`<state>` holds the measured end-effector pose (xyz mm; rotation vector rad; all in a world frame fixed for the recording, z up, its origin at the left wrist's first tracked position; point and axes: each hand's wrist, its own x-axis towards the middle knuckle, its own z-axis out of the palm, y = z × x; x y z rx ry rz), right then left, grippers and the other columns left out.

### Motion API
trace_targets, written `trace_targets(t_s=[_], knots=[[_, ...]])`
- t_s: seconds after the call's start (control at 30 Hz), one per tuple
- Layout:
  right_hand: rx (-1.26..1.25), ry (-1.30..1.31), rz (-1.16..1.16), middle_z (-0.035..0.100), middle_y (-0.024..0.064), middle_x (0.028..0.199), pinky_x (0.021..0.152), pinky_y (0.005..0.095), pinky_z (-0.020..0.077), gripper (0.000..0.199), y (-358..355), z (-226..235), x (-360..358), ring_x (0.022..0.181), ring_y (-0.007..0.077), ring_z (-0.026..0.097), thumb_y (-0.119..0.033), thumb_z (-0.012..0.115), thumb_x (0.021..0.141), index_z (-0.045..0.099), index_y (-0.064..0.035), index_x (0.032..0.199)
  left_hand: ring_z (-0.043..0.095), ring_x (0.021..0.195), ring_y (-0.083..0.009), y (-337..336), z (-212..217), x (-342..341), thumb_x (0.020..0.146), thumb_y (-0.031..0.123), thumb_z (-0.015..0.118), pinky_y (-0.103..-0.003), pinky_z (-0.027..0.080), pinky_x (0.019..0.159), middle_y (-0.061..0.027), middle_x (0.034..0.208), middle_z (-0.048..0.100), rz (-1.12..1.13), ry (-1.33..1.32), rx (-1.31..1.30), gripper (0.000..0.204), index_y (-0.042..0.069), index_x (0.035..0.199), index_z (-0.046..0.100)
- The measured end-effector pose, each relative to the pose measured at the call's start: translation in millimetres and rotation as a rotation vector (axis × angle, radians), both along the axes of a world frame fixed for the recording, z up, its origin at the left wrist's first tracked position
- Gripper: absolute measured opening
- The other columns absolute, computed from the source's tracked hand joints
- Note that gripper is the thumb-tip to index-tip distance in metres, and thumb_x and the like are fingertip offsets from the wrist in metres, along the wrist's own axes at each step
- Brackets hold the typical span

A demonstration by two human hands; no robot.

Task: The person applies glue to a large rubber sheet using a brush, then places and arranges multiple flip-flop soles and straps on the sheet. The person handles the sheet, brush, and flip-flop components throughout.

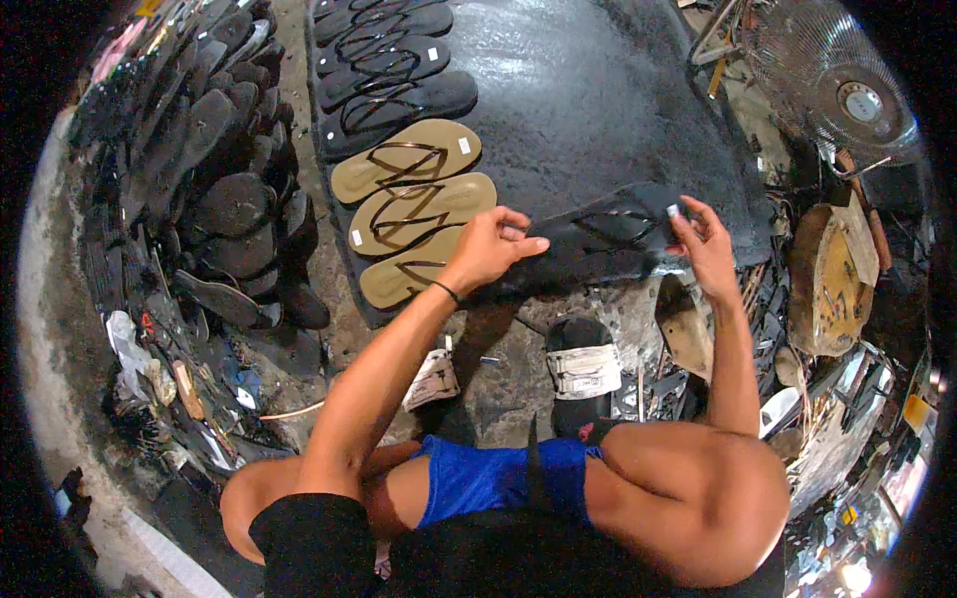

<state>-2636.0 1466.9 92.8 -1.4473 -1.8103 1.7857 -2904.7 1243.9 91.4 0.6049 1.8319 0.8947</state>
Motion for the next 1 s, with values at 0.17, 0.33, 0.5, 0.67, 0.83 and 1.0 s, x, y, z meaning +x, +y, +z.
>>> trace_targets(t_s=[0.17,0.33,0.5,0.67,0.83,1.0], knots=[[0.048,0.030,-0.044,0.066,0.0080,0.094,0.064,0.0270,0.0566,0.041,-13,-19,-9,0.079,0.0123,0.064,-0.019,0.075,0.088,0.059,-0.0047,0.123,0.071,0.080,-0.0260,-5,-14,7,0.068,0.032,0.088,-0.037,0.055,0.075,-0.0146,0.086,0.074,-0.046,0.312,-0.119,0.048,-0.001,0.099,0.070],[0.083,0.030,-0.052,0.060,0.0092,0.108,0.062,0.0295,0.0602,0.038,-19,-24,-13,0.084,0.0134,0.065,-0.018,0.076,0.087,0.062,-0.0005,0.117,0.071,0.075,-0.0257,-4,-9,6,0.068,0.033,0.087,-0.036,0.055,0.071,-0.0150,0.081,0.073,-0.054,0.362,-0.156,0.047,-0.002,0.095,0.071],[0.168,0.024,-0.027,0.061,0.0053,0.097,0.055,0.0265,0.0561,0.035,-21,-28,-20,0.075,0.0101,0.063,-0.022,0.076,0.087,0.064,-0.0015,0.114,0.069,0.075,-0.0285,-2,-14,6,0.068,0.032,0.087,-0.040,0.054,0.070,-0.0135,0.075,0.070,-0.096,0.447,-0.089,0.044,-0.002,0.091,0.070],[0.896,-0.455,0.370,0.067,0.0139,0.102,0.088,0.0442,0.0469,0.049,0,-33,-17,0.100,0.0297,0.061,-0.038,0.081,0.078,0.067,-0.0039,0.110,0.060,0.093,-0.0375,0,-29,14,0.066,0.038,0.083,-0.046,0.047,0.084,-0.0200,0.087,0.064,-0.227,0.852,0.021,0.044,0.000,0.081,0.068],[0.380,-0.082,0.360,0.058,0.0076,0.098,0.081,0.0297,0.0503,0.033,22,-43,-15,0.090,0.0174,0.057,-0.013,0.075,0.085,0.058,-0.0008,0.112,0.057,0.097,-0.0296,9,-16,24,0.075,0.032,0.076,-0.039,0.045,0.083,-0.0127,0.095,0.063,-0.374,0.882,-0.124,0.029,0.006,0.088,0.072],[0.485,-0.259,0.365,0.057,0.0082,0.102,0.085,0.0272,0.0491,0.027,19,-63,-1,0.093,0.0173,0.058,-0.007,0.071,0.089,0.055,0.0023,0.110,0.057,0.103,-0.0313,-2,28,-15,0.079,0.019,0.062,-0.044,0.046,0.086,-0.0132,0.098,0.062,-0.425,1.151,0.145,0.015,0.008,0.086,0.069]])
